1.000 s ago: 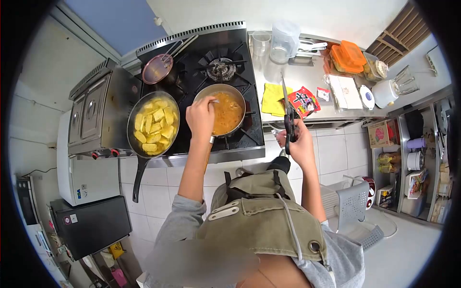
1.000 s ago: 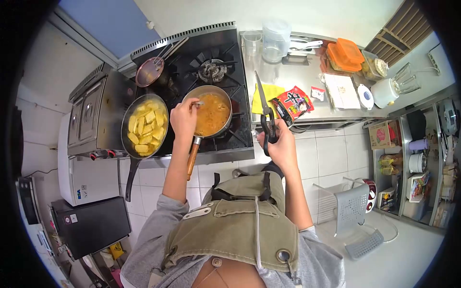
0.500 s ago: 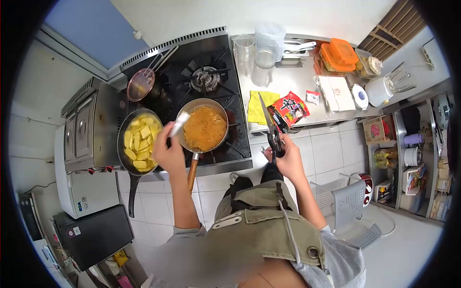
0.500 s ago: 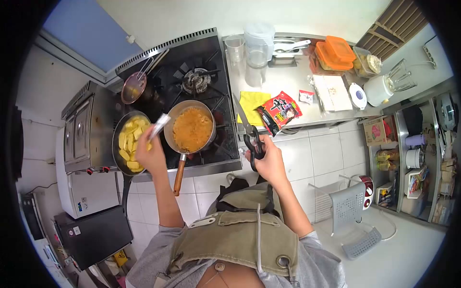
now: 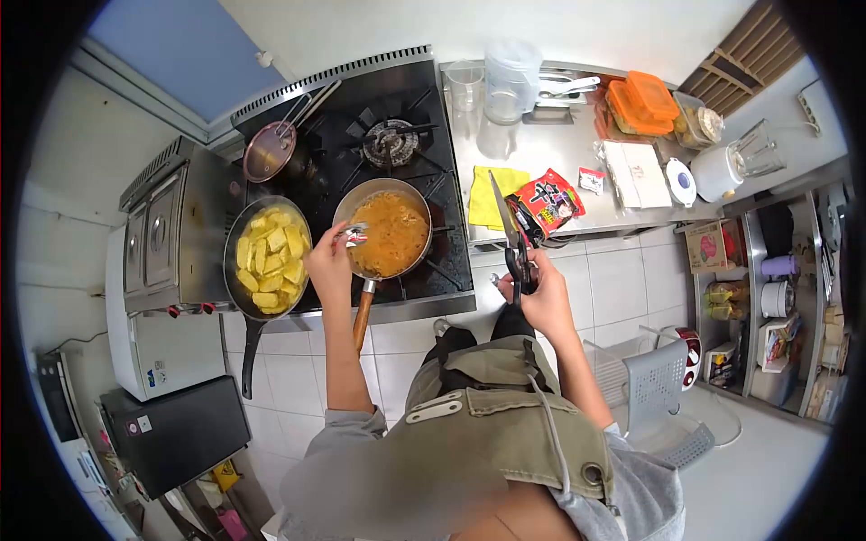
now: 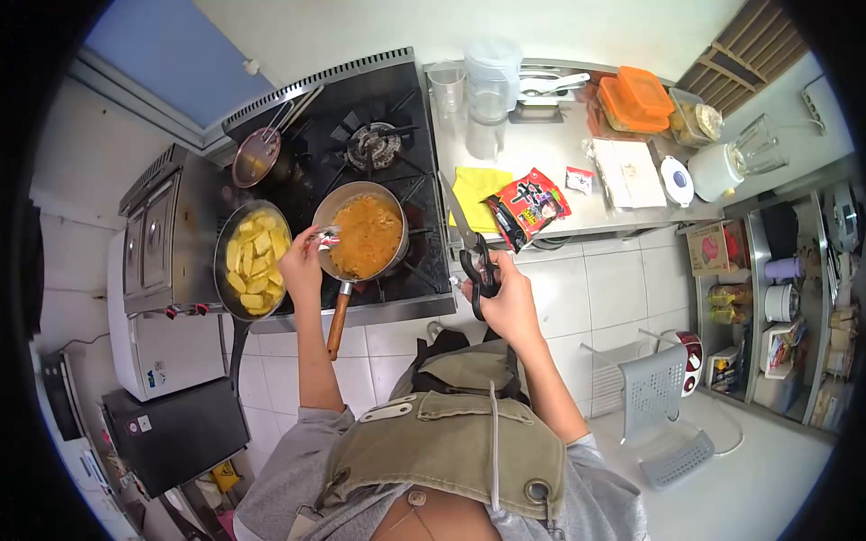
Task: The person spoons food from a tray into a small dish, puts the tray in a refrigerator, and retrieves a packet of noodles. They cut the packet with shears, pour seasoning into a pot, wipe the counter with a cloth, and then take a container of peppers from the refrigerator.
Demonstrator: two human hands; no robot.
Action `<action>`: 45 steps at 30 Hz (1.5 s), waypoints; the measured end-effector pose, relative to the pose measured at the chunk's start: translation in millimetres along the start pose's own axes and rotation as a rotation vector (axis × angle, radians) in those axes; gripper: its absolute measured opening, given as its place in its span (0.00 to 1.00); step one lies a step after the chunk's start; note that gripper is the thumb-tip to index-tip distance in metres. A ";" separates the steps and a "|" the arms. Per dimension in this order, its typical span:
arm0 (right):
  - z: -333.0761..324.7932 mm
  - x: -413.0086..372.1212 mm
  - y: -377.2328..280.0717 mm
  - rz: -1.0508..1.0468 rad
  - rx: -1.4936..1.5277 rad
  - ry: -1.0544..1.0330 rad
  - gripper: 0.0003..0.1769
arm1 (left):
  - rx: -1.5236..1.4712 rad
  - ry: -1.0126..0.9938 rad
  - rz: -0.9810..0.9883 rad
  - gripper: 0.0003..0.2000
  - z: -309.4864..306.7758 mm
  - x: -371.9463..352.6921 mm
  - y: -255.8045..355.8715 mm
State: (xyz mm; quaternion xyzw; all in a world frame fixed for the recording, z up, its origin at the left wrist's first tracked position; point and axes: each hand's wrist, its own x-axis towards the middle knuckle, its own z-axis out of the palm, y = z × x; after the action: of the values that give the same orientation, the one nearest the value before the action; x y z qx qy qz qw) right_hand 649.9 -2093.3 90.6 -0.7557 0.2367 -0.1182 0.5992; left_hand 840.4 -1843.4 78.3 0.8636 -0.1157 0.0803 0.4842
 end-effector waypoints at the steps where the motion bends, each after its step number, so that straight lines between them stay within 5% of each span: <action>1: -1.6 -1.2 -2.8 0.014 -0.036 0.002 0.18 | 0.028 0.015 -0.056 0.09 -1.4 -1.0 -0.6; 7: -4.5 1.9 -4.7 0.051 -0.051 0.003 0.18 | -0.324 0.000 -0.226 0.09 8.1 -5.9 -20.5; 12: -7.0 8.1 -13.4 0.133 0.380 -0.126 0.19 | -0.650 -0.272 -0.324 0.08 75.6 -48.5 12.5; 17: -38.1 24.3 10.8 0.145 -0.037 0.050 0.19 | -0.908 -0.674 -0.531 0.15 162.5 -107.2 63.4; 20: -70.5 36.7 37.5 0.100 -0.332 0.171 0.20 | -1.106 -0.686 -0.832 0.12 195.7 -115.4 115.0; 27: -151.2 78.9 82.3 0.053 -0.466 0.325 0.22 | -0.879 -0.805 -0.922 0.07 344.5 -106.4 112.9; 30: -194.4 106.0 112.1 0.007 -0.354 0.406 0.22 | -0.692 -0.850 -0.606 0.11 421.3 -76.5 100.6; 32: -224.6 121.8 121.3 0.051 -0.292 0.431 0.21 | -0.180 -0.965 -0.215 0.12 447.7 -32.5 126.2; 34: -251.7 131.4 117.2 0.165 -0.288 0.451 0.20 | -0.034 -0.727 0.338 0.12 501.2 -18.0 105.0; 38: -284.9 133.9 142.2 0.183 -0.228 0.502 0.20 | 0.129 -0.862 0.573 0.10 551.7 0.8 106.1; 45: -295.3 113.8 169.5 0.340 -0.157 0.406 0.20 | -0.002 -0.997 0.606 0.06 569.8 3.2 94.1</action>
State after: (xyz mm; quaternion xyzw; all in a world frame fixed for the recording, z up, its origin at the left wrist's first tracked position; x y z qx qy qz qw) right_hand 574.7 -2429.9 -9.3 -0.7102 0.4837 -0.1462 0.4902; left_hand 832.5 -2378.3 -139.2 0.7249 -0.5716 -0.2010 0.3277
